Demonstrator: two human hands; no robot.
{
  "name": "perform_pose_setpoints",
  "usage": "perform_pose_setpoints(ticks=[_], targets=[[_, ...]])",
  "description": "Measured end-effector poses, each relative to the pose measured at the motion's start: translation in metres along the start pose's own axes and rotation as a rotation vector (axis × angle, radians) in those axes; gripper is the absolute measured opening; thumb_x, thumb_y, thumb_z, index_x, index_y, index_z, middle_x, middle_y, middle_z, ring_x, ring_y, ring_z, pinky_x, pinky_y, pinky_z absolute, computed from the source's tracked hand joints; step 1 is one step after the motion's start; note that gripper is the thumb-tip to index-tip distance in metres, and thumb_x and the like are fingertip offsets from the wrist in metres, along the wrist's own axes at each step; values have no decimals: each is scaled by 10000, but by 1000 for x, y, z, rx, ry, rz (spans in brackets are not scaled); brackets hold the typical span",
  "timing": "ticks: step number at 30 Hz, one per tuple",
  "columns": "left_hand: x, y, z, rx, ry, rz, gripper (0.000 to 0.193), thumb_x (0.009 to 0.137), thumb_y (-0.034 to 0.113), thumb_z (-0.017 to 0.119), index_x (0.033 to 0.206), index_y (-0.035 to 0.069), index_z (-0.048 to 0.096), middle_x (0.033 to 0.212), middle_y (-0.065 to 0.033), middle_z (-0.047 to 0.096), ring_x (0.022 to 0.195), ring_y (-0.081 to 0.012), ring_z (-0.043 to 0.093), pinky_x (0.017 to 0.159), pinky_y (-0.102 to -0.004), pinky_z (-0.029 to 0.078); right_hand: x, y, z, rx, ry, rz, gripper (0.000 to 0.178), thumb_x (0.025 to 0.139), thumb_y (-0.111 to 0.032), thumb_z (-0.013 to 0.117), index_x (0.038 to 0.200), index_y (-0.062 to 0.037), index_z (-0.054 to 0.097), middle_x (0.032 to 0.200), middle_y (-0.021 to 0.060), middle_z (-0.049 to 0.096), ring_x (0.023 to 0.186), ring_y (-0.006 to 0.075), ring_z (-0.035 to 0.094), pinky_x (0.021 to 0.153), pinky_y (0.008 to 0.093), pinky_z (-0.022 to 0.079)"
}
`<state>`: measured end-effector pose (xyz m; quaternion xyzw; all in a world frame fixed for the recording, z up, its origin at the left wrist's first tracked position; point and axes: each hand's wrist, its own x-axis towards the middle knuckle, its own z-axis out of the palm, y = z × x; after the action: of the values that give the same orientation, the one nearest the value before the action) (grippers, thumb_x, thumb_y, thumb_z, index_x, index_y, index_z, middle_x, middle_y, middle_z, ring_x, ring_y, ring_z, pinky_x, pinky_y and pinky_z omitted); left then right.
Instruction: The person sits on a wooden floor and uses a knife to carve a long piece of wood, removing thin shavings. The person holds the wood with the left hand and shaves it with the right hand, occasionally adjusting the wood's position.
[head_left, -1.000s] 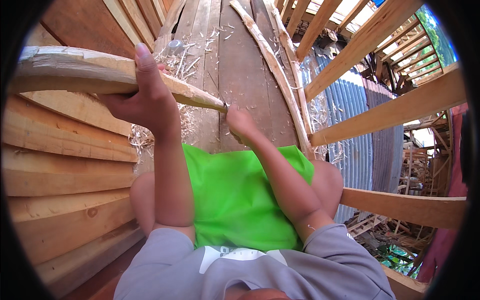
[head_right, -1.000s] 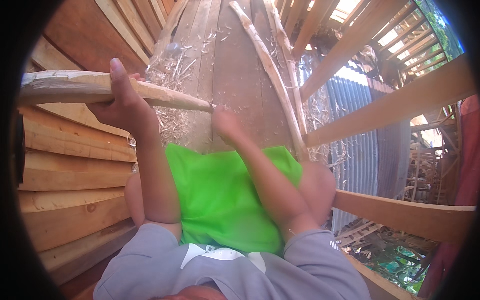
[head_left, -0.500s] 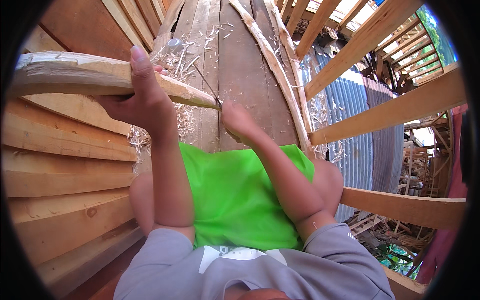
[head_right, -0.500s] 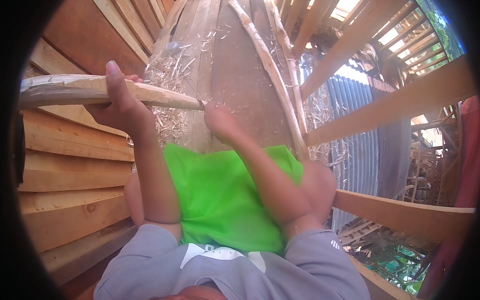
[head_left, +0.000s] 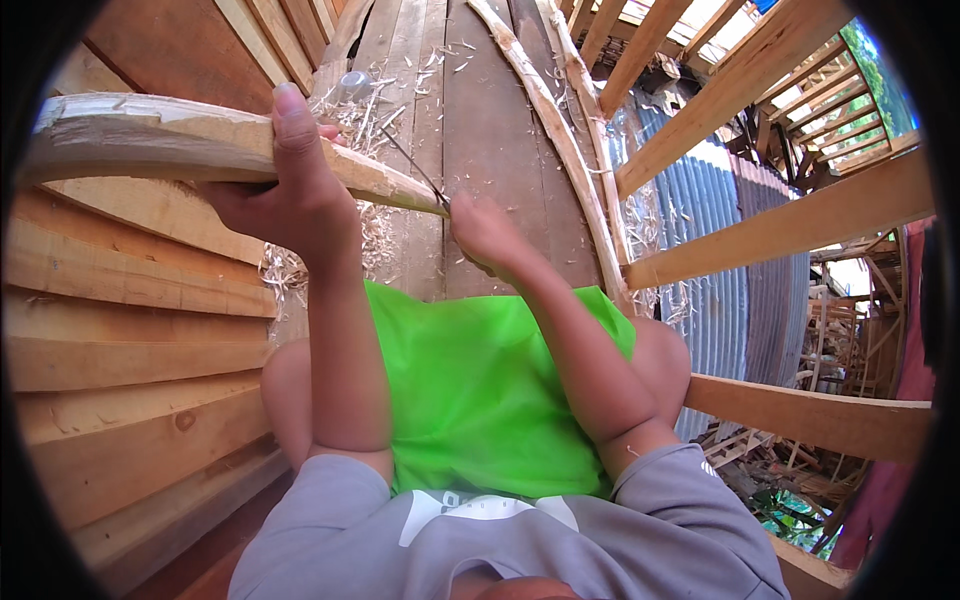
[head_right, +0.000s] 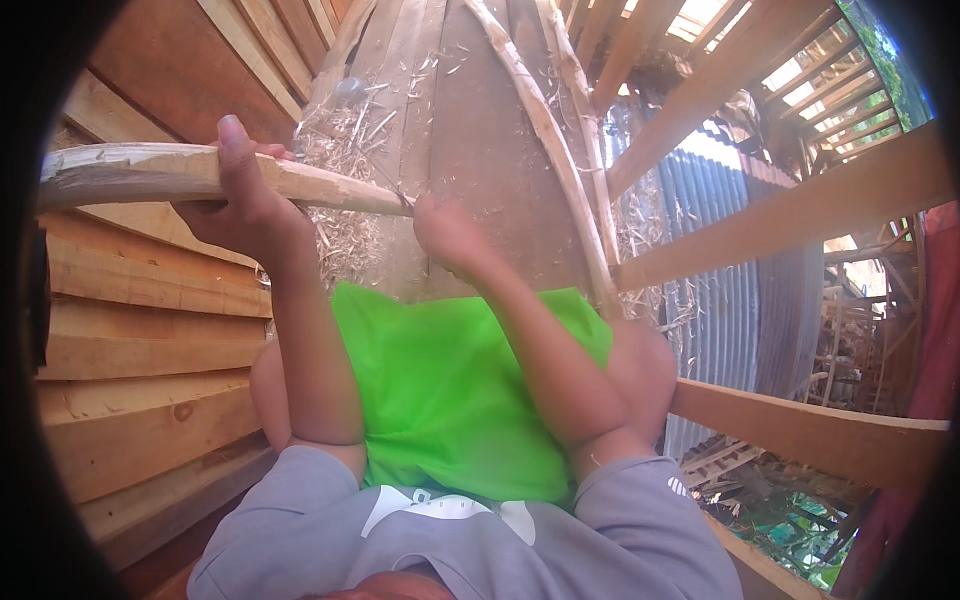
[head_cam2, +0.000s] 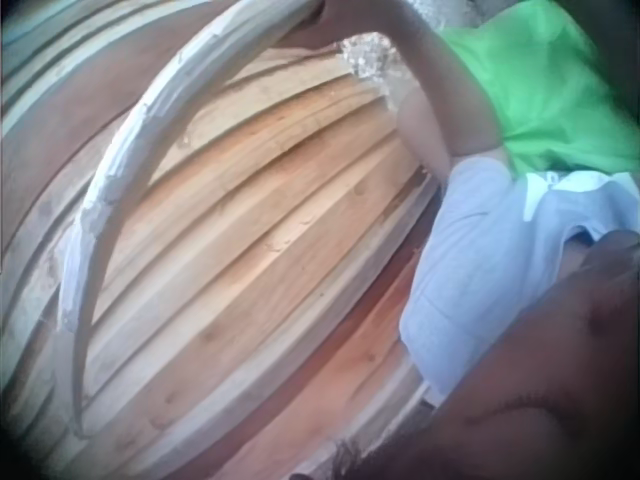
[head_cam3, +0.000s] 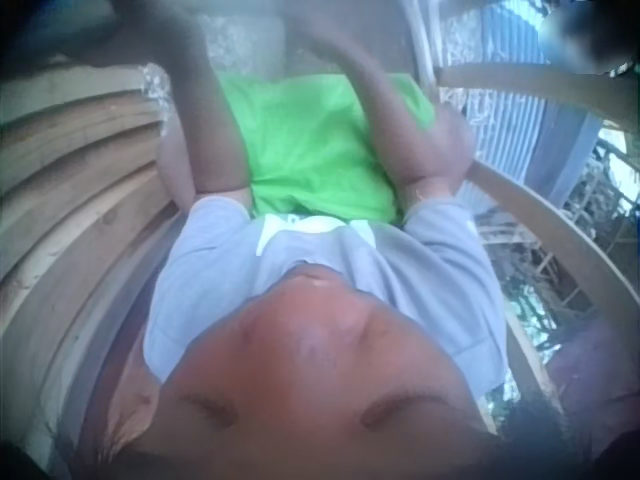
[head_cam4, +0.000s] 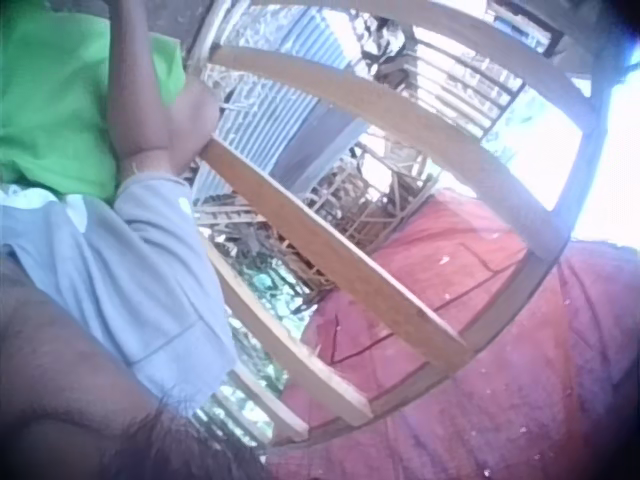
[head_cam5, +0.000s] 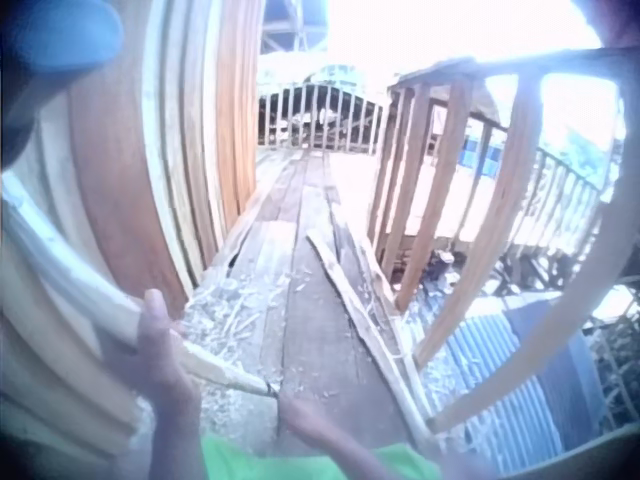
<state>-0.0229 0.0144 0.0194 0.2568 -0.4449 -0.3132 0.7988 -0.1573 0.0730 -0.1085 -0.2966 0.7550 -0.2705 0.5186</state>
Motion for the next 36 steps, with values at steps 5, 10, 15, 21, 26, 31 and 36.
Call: perform_pose_setpoints(ticks=[5, 10, 15, 21, 26, 31, 36], targets=[[-2, -2, 6, 12, 6, 13, 559, 824, 124, 749, 1186, -90, 381, 907, -162, 579, 642, -145, 601, 563, -252, 548, 10, 11, 0, 56, 88, -187, 519, 940, -374, 286, 681, 22, 499, 554, 149, 493, 460, 256, 479, 476, 454, 394], [5, -2, -2, 38, -4, 4, 626, 829, 164, 742, 1258, -79, 356, 986, -172, 557, 698, -155, 592, 559, -271, 546, 12, 11, 24, -53, 345, -272, 587, 936, -372, 307, 823, 146, 559, 771, 327, 597, 737, 439, 590, 752, 513, 455], [-5, 1, 6, 1, -26, -92, 711, 819, 211, 751, 1318, -67, 328, 987, -151, 555, 695, -159, 584, 570, -278, 534, 69, 84, 16, -63, 434, -211, 601, 939, -384, 315, 854, 144, 591, 783, 337, 611, 752, 467, 603, 770, 509, 462], [2, -6, -1, 68, 37, 10, 535, 822, 195, 723, 1165, -39, 386, 748, -108, 564, 590, -150, 561, 559, -279, 512, 36, 29, 15, -178, 260, -299, 575, 948, -390, 297, 771, 87, 564, 593, 179, 549, 499, 286, 541, 493, 454, 417], [-5, 1, 5, 52, 20, -2, 494, 824, 193, 721, 1120, -24, 391, 706, -93, 550, 572, -150, 557, 561, -282, 501, 70, 78, 17, 40, 282, -65, 548, 952, -395, 294, 727, 40, 539, 545, 121, 504, 398, 222, 468, 385, 421, 349], [-4, 6, 10, 46, 25, 2, 372, 822, 220, 714, 964, 9, 443, 583, -58, 529, 546, -144, 541, 582, -292, 491, 83, 96, 6, -49, 239, -81, 550, 953, -391, 300, 708, 45, 529, 535, 118, 504, 391, 225, 467, 385, 430, 356], [6, -5, -7, 18, 14, 50, 501, 815, 143, 747, 1119, -64, 406, 816, -125, 577, 575, -139, 595, 519, -256, 523, 35, 30, 22, 2, 240, -136, 526, 953, -394, 295, 668, 4, 489, 502, 95, 466, 375, 207, 435, 365, 414, 322]])
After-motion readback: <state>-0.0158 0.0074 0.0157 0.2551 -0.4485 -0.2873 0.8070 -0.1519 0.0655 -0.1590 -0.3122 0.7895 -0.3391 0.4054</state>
